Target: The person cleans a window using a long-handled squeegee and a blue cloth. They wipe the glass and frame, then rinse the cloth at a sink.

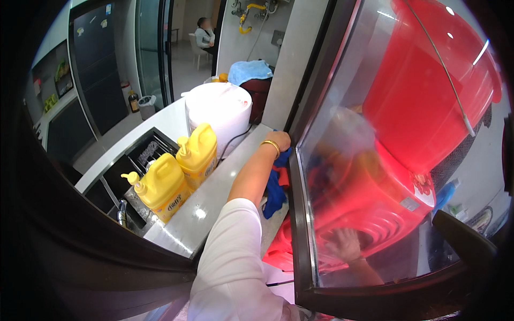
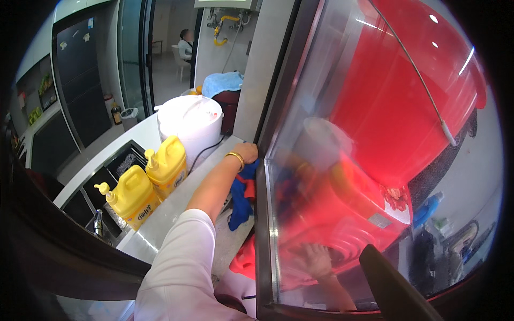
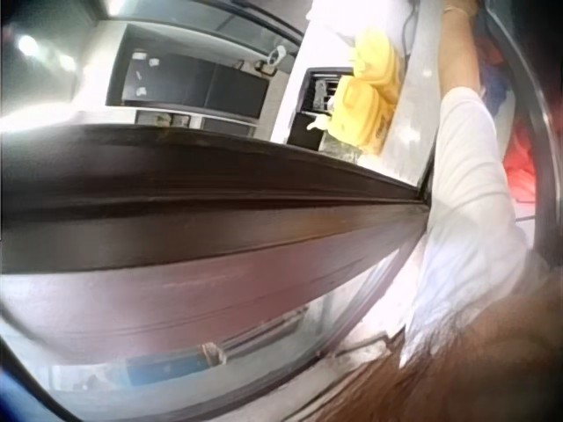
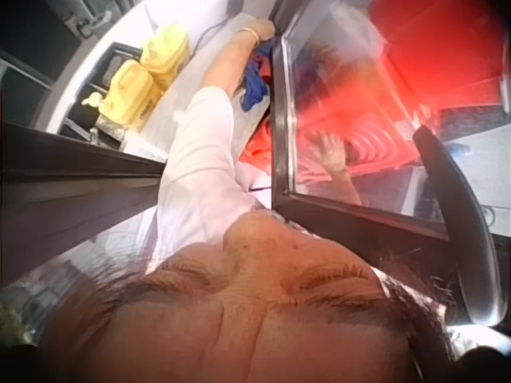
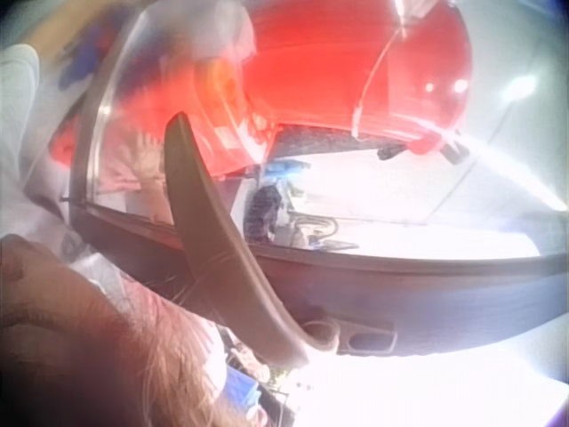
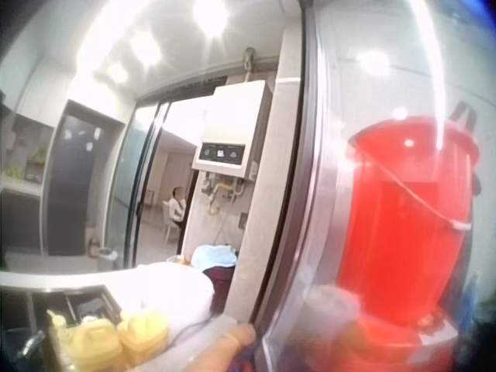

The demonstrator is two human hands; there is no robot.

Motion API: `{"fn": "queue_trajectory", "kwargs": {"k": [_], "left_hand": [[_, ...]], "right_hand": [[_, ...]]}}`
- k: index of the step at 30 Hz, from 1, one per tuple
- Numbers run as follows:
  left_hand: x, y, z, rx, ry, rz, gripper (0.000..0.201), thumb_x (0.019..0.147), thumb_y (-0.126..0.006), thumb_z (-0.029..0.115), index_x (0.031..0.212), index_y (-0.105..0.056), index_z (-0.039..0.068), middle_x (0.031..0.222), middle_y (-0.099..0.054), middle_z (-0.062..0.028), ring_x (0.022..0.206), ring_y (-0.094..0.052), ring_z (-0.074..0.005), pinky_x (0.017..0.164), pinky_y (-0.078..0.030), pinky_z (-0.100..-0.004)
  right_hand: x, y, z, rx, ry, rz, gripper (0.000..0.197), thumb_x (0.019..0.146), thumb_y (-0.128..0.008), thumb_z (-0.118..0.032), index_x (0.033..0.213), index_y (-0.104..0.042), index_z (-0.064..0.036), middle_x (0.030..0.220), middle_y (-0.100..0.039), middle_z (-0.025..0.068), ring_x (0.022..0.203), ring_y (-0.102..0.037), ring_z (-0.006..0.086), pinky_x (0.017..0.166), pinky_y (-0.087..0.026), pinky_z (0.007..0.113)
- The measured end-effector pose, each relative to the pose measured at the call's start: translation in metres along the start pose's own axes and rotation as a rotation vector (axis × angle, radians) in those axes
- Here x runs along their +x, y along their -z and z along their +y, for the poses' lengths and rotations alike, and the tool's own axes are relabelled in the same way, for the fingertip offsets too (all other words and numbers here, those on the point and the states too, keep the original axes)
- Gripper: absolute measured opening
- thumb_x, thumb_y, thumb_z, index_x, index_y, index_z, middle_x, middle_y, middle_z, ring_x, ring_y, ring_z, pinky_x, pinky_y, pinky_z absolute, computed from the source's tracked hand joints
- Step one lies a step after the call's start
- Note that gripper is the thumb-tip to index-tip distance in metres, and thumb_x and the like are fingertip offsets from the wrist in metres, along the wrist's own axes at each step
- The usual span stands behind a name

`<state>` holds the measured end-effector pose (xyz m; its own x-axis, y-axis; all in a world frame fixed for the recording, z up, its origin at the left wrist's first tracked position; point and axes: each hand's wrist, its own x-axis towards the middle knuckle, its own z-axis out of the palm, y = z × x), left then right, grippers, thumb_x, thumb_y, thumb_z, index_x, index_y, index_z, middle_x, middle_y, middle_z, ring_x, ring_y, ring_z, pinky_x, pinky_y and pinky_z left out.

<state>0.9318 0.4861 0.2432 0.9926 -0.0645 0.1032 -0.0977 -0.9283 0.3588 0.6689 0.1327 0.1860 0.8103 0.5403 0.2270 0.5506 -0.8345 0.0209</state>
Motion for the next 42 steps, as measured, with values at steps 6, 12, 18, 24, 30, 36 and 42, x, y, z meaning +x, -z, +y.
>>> {"fn": "queue_trajectory", "kwargs": {"k": [6, 12, 18, 24, 30, 36, 42], "left_hand": [[0.009, -0.029, -0.026, -0.909, 0.101, 0.644, 0.020, 0.079, -0.056, 0.005, 0.094, -0.068, 0.004, 0.091, -0.068, -0.0168, 0.089, -0.065, -0.0341, 0.081, -0.050, -0.0407], [0.013, 0.007, -0.006, -0.393, -0.305, 0.725, 0.033, 0.079, -0.054, 0.000, 0.109, -0.063, 0.009, 0.098, -0.067, -0.0125, 0.095, -0.061, -0.0288, 0.078, -0.047, -0.0389], [-0.004, -0.012, -0.015, 0.209, -0.182, 0.325, 0.034, 0.087, -0.044, 0.013, 0.118, -0.056, 0.008, 0.096, -0.069, -0.0069, 0.100, -0.060, -0.0269, 0.078, -0.045, -0.0409], [0.025, -0.004, -0.016, -0.001, 0.026, -0.083, 0.034, 0.087, -0.043, 0.015, 0.110, -0.067, 0.006, 0.118, -0.063, -0.0139, 0.113, -0.058, -0.0314, 0.093, -0.047, -0.0423], [0.010, -0.001, -0.004, -0.007, 0.058, -0.038, 0.034, 0.086, -0.044, 0.017, 0.108, -0.068, 0.005, 0.113, -0.065, -0.0164, 0.107, -0.062, -0.0327, 0.090, -0.049, -0.0400], [-0.002, -0.008, -0.008, 0.009, 0.012, 0.061, 0.031, 0.087, -0.043, 0.016, 0.101, -0.068, 0.004, 0.108, -0.066, -0.0174, 0.099, -0.064, -0.0344, 0.084, -0.051, -0.0438], [-0.004, -0.022, -0.011, 0.025, 0.021, 0.285, 0.025, 0.087, -0.046, 0.015, 0.095, -0.069, 0.009, 0.099, -0.068, -0.0162, 0.092, -0.066, -0.0330, 0.080, -0.052, -0.0438]], "right_hand": [[0.003, 0.004, -0.008, 0.016, -0.029, -0.029, 0.054, 0.076, -0.065, -0.048, 0.114, -0.056, -0.0100, 0.105, -0.058, 0.0145, 0.098, -0.056, 0.0361, 0.086, -0.042, 0.049], [0.007, 0.006, -0.009, 0.054, -0.022, -0.052, 0.050, 0.078, -0.063, -0.047, 0.111, -0.057, -0.0104, 0.104, -0.059, 0.0143, 0.096, -0.057, 0.0357, 0.085, -0.042, 0.048], [0.007, 0.019, -0.017, 0.021, -0.028, -0.056, 0.046, 0.080, -0.062, -0.045, 0.111, -0.058, -0.0111, 0.103, -0.059, 0.0132, 0.092, -0.057, 0.0352, 0.083, -0.043, 0.048], [0.006, 0.005, -0.003, 0.063, 0.033, -0.012, 0.047, 0.079, -0.064, -0.044, 0.112, -0.058, -0.0107, 0.103, -0.059, 0.0136, 0.093, -0.057, 0.0353, 0.083, -0.043, 0.047], [0.005, 0.008, -0.005, 0.044, 0.010, 0.008, 0.049, 0.079, -0.064, -0.044, 0.113, -0.058, -0.0100, 0.104, -0.059, 0.0152, 0.094, -0.057, 0.0367, 0.083, -0.043, 0.047], [0.003, 0.007, -0.006, 0.002, -0.035, -0.058, 0.050, 0.078, -0.064, -0.044, 0.112, -0.058, -0.0085, 0.102, -0.059, 0.0159, 0.092, -0.057, 0.0371, 0.083, -0.043, 0.047], [0.005, 0.007, -0.006, 0.048, -0.033, -0.064, 0.049, 0.078, -0.064, -0.045, 0.110, -0.058, -0.0086, 0.100, -0.059, 0.0145, 0.088, -0.057, 0.0359, 0.080, -0.043, 0.048]]}}
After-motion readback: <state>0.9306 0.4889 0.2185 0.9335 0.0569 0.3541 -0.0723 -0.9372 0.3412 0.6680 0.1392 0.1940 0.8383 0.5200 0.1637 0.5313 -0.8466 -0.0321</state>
